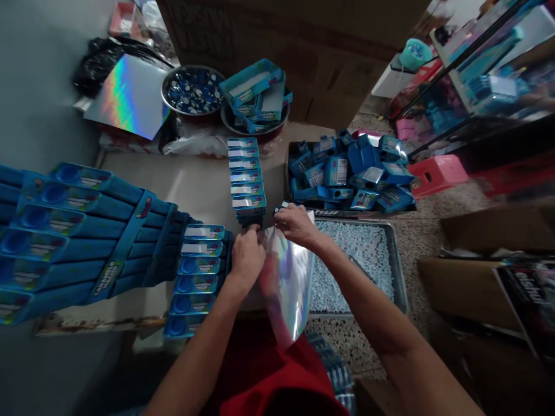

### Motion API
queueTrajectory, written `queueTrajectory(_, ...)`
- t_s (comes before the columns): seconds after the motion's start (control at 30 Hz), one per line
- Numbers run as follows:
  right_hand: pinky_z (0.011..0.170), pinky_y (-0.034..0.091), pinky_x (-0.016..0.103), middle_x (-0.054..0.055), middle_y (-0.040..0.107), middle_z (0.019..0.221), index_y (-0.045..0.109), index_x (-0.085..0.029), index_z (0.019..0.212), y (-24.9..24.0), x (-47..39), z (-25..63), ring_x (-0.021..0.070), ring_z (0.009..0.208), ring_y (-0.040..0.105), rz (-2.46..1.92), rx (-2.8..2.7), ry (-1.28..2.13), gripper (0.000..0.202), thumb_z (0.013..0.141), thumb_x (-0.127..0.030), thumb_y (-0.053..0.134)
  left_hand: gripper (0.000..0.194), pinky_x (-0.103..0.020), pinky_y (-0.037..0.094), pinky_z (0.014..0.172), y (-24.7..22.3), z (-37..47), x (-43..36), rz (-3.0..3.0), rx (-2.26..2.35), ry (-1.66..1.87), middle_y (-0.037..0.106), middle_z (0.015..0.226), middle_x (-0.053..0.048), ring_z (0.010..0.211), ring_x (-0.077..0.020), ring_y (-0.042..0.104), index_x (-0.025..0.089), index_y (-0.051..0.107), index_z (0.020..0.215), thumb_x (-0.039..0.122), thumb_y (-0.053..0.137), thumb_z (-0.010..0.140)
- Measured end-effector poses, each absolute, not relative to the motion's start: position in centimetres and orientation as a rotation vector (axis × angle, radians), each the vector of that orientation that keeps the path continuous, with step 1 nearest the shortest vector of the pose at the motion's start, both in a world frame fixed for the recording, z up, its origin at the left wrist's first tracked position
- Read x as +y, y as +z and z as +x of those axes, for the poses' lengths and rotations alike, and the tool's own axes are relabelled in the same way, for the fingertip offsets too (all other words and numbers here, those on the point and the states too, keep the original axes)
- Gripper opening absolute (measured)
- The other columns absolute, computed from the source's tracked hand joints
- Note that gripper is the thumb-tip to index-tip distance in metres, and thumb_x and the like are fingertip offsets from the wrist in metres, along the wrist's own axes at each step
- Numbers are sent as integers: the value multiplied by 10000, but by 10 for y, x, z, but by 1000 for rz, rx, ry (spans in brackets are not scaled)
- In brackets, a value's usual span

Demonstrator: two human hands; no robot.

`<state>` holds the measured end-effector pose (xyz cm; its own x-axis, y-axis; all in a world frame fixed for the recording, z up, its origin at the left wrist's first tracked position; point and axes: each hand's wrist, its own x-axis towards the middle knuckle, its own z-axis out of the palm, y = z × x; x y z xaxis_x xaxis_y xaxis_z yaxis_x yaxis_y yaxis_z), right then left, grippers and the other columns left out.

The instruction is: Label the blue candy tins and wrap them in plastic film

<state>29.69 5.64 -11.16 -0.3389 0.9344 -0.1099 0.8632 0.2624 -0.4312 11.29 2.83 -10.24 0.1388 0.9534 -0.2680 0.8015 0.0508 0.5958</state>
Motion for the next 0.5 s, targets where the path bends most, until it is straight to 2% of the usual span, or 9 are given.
queueTrajectory(0.1, 861, 273, 375, 1, 764, 984, 767, -279, 971, -115, 52, 305, 222, 986, 551, -1651, -2236, 691, 209, 928, -135, 621, 233, -351, 524, 887, -108, 106, 30, 1675, 1682, 333, 773, 1076, -96, 1010, -269, 699, 204, 763, 1078, 224, 610, 903)
queueTrajectory(0.23, 902, 287, 394, 10, 765, 1019, 768, -271, 993, -111, 41, 304, 233, 1014, 554, -1644, -2209, 522, 210, 935, -127, 627, 210, -360, 506, 915, -100, 104, 27, 1701, 1728, 351, 762, 1070, -115, 1013, -271, 685, 187, 794, 995, 201, 622, 876)
queueTrajectory(0.4, 938, 327, 434, 82, 720, 1260, 714, -222, 1229, -108, 11, 277, 282, 1118, 535, -1640, -2244, 196, 272, 1028, -238, 530, 258, -363, 493, 937, -102, 110, 28, 1659, 1729, 333, 757, 1102, -132, 1037, -275, 682, 165, 789, 1045, 205, 570, 915)
queueTrajectory(0.5, 978, 353, 448, 120, 673, 1364, 641, -185, 1362, -120, -9, 264, 284, 1144, 554, -1621, -2301, 142, 361, 1060, -231, 447, 256, -351, 490, 919, -104, 111, 31, 1648, 1766, 296, 761, 1098, -139, 1044, -277, 684, 163, 789, 1028, 220, 561, 927)
